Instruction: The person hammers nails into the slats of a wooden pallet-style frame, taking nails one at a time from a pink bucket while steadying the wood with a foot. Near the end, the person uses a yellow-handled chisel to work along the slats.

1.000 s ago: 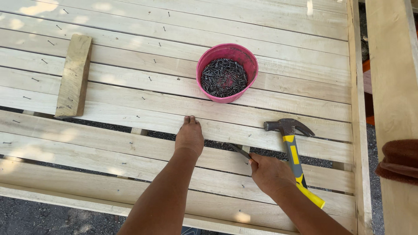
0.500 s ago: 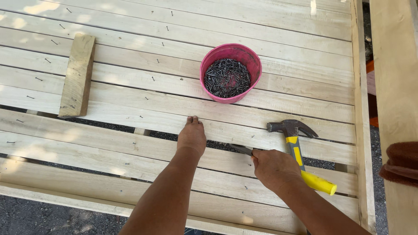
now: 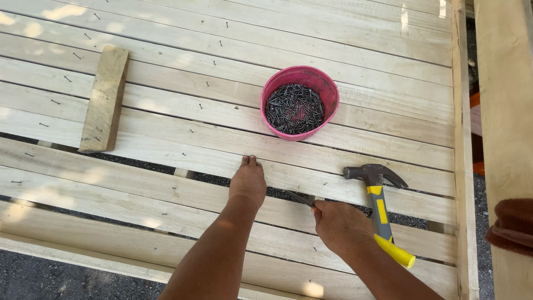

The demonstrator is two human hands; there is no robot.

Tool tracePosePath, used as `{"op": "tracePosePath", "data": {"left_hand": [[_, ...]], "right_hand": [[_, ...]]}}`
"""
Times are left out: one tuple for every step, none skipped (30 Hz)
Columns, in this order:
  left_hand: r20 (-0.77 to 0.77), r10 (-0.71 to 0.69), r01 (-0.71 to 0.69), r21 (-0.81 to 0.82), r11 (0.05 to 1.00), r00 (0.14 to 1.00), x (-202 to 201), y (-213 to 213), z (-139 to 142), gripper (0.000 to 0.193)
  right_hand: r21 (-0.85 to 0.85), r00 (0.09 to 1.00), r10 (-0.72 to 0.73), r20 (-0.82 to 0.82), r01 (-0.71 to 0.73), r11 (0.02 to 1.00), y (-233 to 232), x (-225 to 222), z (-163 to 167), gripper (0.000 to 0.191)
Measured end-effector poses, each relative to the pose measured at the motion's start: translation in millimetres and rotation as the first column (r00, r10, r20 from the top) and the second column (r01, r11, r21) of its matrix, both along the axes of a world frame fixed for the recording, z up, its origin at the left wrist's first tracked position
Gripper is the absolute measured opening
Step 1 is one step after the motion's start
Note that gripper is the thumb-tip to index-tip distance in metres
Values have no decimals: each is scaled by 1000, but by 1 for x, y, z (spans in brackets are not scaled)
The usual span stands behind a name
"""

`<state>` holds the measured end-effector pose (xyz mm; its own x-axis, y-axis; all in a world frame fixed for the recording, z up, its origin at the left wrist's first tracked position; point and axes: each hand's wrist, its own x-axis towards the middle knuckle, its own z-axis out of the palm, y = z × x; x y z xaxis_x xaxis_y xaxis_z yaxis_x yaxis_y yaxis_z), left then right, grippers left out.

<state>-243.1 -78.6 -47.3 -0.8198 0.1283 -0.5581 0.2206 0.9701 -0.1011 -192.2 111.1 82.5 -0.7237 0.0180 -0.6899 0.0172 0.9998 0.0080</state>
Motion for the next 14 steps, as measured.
{"op": "tracePosePath", "data": {"left_hand": [[-11, 94, -92, 82, 992, 996, 2, 0, -2, 56], [-22, 186, -180, 163, 970, 982, -1, -2, -5, 55], [-27, 227, -217, 202, 955, 973, -5, -7, -8, 54], [-16, 268, -257, 242, 936, 963, -3, -9, -11, 53], [0, 309, -296, 285, 911, 951, 2, -8, -13, 52], [-10, 240, -231, 238, 943, 971, 2, -7, -15, 51], [-22, 172, -165, 188, 968, 985, 1, -6, -16, 51], [-33, 104, -99, 136, 986, 994, -3, -8, -17, 51], [-42, 75, -70, 94, 993, 996, -4, -11, -17, 52], [-47, 42, -39, 57, 998, 998, -5, -13, -18, 53], [-45, 6, -4, 29, 1000, 999, -2, -9, -20, 55], [-33, 48, -45, 86, 995, 998, 3, -3, -22, 53], [-34, 92, -87, 133, 987, 995, 2, -3, -24, 52], [-39, 141, -132, 166, 977, 989, -3, -8, -24, 50]], "right_hand": [[-15, 1000, -5, -3, 5, 1000, -1, 2, -3, 35], [-31, 1000, -11, -12, 11, 999, -2, 0, -6, 35], [-49, 1000, -16, -18, 15, 999, -3, -2, -8, 35], [-35, 1000, 8, 7, -8, 999, -3, 1, -8, 35], [-15, 999, 32, 34, -31, 999, 0, 3, -6, 35], [2, 997, 57, 45, -58, 998, 2, 0, -5, 35], [-2, 999, 37, 29, -37, 999, 5, -2, -2, 34], [-6, 1000, 17, 11, -17, 1000, 9, -2, 1, 34], [-9, 1000, -4, 4, 4, 1000, 11, 0, 3, 34], [-8, 1000, 23, 0, -23, 1000, 10, -1, 3, 33], [1, 999, 46, 2, -46, 999, 11, 1, 1, 33], [16, 998, 67, 3, -67, 998, 15, 2, 2, 33], [15, 999, 53, -5, -52, 999, 19, 0, 2, 32], [-1, 999, 43, -18, -43, 999, 18, -2, 1, 32]]}}
